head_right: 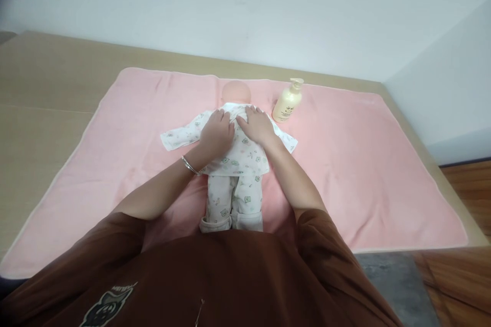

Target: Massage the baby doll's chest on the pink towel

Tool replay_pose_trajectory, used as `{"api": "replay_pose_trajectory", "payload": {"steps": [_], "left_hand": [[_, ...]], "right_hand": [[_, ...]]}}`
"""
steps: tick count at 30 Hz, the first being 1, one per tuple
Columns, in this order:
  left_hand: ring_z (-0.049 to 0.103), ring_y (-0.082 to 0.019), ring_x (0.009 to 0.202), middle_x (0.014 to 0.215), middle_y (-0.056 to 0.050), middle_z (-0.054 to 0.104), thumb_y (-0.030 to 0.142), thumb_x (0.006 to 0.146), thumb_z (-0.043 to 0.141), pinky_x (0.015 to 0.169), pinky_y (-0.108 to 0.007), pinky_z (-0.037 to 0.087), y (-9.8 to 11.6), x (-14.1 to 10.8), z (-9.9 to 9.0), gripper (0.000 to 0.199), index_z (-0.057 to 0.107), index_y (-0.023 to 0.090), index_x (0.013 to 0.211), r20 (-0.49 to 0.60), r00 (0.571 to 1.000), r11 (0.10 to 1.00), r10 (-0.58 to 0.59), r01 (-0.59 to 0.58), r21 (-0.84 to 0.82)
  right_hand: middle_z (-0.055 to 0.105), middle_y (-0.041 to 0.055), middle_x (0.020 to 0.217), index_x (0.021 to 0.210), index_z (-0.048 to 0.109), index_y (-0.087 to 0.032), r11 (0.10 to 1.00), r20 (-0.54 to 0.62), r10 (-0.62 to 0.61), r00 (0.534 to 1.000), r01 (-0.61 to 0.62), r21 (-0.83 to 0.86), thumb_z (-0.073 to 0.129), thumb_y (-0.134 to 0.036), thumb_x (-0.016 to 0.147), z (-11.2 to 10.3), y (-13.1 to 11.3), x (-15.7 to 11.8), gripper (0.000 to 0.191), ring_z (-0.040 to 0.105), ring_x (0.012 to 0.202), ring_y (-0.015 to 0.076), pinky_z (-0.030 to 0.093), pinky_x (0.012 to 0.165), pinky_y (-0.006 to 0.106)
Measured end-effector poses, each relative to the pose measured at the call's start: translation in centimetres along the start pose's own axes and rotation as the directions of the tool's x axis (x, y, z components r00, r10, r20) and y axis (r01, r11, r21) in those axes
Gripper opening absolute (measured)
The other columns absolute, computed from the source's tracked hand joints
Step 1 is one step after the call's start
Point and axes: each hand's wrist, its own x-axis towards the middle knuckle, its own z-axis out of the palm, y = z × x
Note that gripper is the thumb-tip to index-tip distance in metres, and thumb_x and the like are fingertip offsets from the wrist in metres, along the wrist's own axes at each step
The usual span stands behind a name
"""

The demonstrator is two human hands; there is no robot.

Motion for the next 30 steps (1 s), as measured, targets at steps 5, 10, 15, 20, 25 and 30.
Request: {"api": "replay_pose_trajectory", "payload": {"steps": [5, 10, 15, 20, 25, 30], "left_hand": [[0.06, -0.034, 0.127, 0.127, -0.021, 0.069, 0.029, 0.1, 0.045, 0.114, -0.048, 0.046, -1.1, 1.1, -0.8, 0.034, 0.065, 0.009, 0.117, 0.095, 0.992, 0.997, -0.078, 0.08, -0.019], [0.065, -0.035, 0.119, 0.12, -0.021, 0.072, 0.04, 0.103, 0.043, 0.106, -0.047, 0.052, -1.6, 2.0, -1.5, 0.041, 0.068, 0.01, 0.113, 0.147, 0.975, 0.986, -0.164, 0.159, 0.048], [0.059, -0.037, 0.131, 0.125, -0.028, 0.068, 0.031, 0.104, 0.038, 0.114, -0.048, 0.045, 0.8, 0.2, -1.4, 0.045, 0.065, -0.001, 0.119, 0.088, 0.992, 0.988, -0.094, 0.082, 0.129], [0.061, -0.036, 0.125, 0.119, -0.024, 0.071, 0.029, 0.101, 0.042, 0.11, -0.049, 0.047, 0.2, 0.5, -0.6, 0.035, 0.067, 0.007, 0.11, 0.024, 0.998, 0.995, -0.063, 0.061, 0.08], [0.064, -0.034, 0.117, 0.115, -0.019, 0.072, 0.027, 0.094, 0.048, 0.11, -0.05, 0.05, -2.1, 2.0, 0.5, 0.027, 0.066, 0.012, 0.107, 0.041, 0.995, 0.993, -0.093, 0.096, -0.068], [0.055, -0.033, 0.139, 0.142, -0.02, 0.064, 0.032, 0.094, 0.048, 0.124, -0.053, 0.039, -2.2, 1.4, 2.0, 0.043, 0.062, 0.011, 0.129, -0.069, 0.987, 0.975, -0.145, 0.131, -0.177]], "right_hand": [[0.048, 0.0266, 0.157, 0.149, 0.046, 0.002, 0.993, -0.041, 0.056, 0.998, -0.06, -0.103, 0.03, -0.035, 0.108, 0.6, -2.1, -1.3, 0.057, 0.042, 0.149, 0.039, 0.032, 0.123, 0.054], [0.053, 0.0273, 0.152, 0.143, 0.051, 0.002, 0.995, -0.035, 0.022, 0.999, -0.025, -0.1, 0.032, -0.027, 0.107, 0.1, -3.6, -2.4, 0.05, 0.046, 0.146, 0.0379, 0.039, 0.119, 0.051], [0.043, 0.0197, 0.163, 0.154, 0.042, -0.006, 1.0, 0.026, -0.012, 1.0, 0.012, 0.015, 0.031, -0.043, 0.109, 0.4, -0.2, 0.2, 0.059, 0.035, 0.154, 0.0362, 0.031, 0.125, 0.055], [0.054, 0.0235, 0.153, 0.144, 0.051, -0.002, 0.998, -0.048, 0.017, 0.999, -0.02, -0.052, 0.029, -0.033, 0.109, 0.8, -1.2, -0.3, 0.052, 0.046, 0.146, 0.0366, 0.035, 0.122, 0.052], [0.062, 0.0274, 0.139, 0.134, 0.057, 0.002, 0.993, -0.072, -0.033, 0.997, 0.024, -0.12, 0.034, -0.019, 0.102, 0.6, -4.2, -3.0, 0.045, 0.053, 0.139, 0.0354, 0.039, 0.119, 0.045], [0.05, 0.0237, 0.157, 0.149, 0.048, 0.001, 1.0, -0.047, 0.017, 0.999, -0.018, -0.017, 0.033, -0.027, 0.105, 0.5, -3.4, -2.6, 0.054, 0.041, 0.151, 0.0348, 0.036, 0.123, 0.048]]}}
